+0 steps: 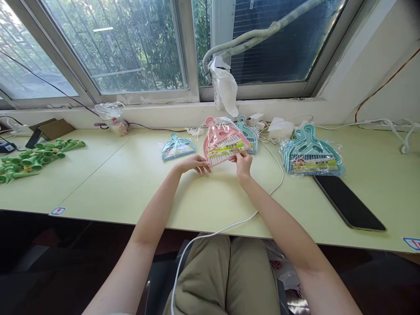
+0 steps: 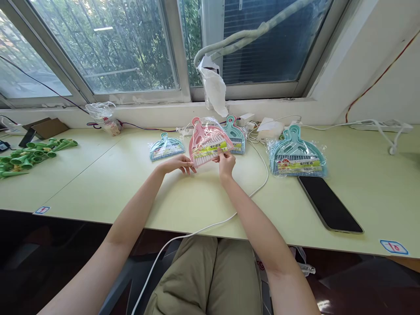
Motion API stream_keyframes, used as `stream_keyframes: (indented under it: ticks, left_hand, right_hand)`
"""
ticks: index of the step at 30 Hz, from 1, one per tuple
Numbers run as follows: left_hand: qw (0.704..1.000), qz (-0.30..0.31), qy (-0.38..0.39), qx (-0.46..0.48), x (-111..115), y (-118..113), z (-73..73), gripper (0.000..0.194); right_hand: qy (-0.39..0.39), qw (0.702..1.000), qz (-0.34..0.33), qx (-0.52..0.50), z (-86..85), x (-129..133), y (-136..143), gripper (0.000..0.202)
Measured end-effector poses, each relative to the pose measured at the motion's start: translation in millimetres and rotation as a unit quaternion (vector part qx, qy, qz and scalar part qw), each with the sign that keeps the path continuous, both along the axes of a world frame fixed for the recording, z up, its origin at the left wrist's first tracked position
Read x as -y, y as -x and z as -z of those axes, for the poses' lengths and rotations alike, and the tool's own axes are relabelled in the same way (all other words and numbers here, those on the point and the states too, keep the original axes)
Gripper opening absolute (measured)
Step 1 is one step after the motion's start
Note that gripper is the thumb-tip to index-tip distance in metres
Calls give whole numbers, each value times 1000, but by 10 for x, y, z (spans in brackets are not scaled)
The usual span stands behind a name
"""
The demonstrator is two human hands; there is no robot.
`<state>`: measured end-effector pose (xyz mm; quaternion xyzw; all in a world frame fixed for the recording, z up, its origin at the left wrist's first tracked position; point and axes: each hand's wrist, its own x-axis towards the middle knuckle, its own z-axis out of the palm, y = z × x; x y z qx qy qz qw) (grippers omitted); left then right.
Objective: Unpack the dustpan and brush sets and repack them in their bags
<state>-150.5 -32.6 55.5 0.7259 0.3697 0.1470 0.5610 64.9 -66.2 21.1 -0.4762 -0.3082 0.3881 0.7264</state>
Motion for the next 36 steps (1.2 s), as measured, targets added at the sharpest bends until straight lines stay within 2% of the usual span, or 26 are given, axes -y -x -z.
stream_keyframes:
  ticks: [5,11,15,17,22,30,33,36]
  left_hand:
    - [999,-19,-27,-27,-2,3,0,37]
    - [996,-71,-50,23,6,-21,4,44]
    - [981,-147,-94,89,-47,-93,108,44]
    - [976,-162,-109,97,-73,-146,174,43]
    - [979,-141,-111,95,-97,-216,257,41]
    - [966,-159,-103,175,-55,-210,191,36]
    - [960,-167,-69,213,-28,-225,176,36]
    - [963,-145,-16,228,-17,-226,169,37]
  right_hand:
    - [-14,1000,7,-14,-21,0,-17,35]
    - [-15,998,40,-56,-24,-69,-140,36]
    - [-12,998,43,-47,-21,-73,-141,36]
    - [-16,998,41,-38,-17,-64,-118,37]
    - [-17,999,43,13,-3,-47,-86,37]
    - [-20,997,70,13,-28,-36,-97,38]
    - [-16,997,74,4,-38,-29,-90,39]
    - [-13,997,76,-9,-43,-26,-83,40]
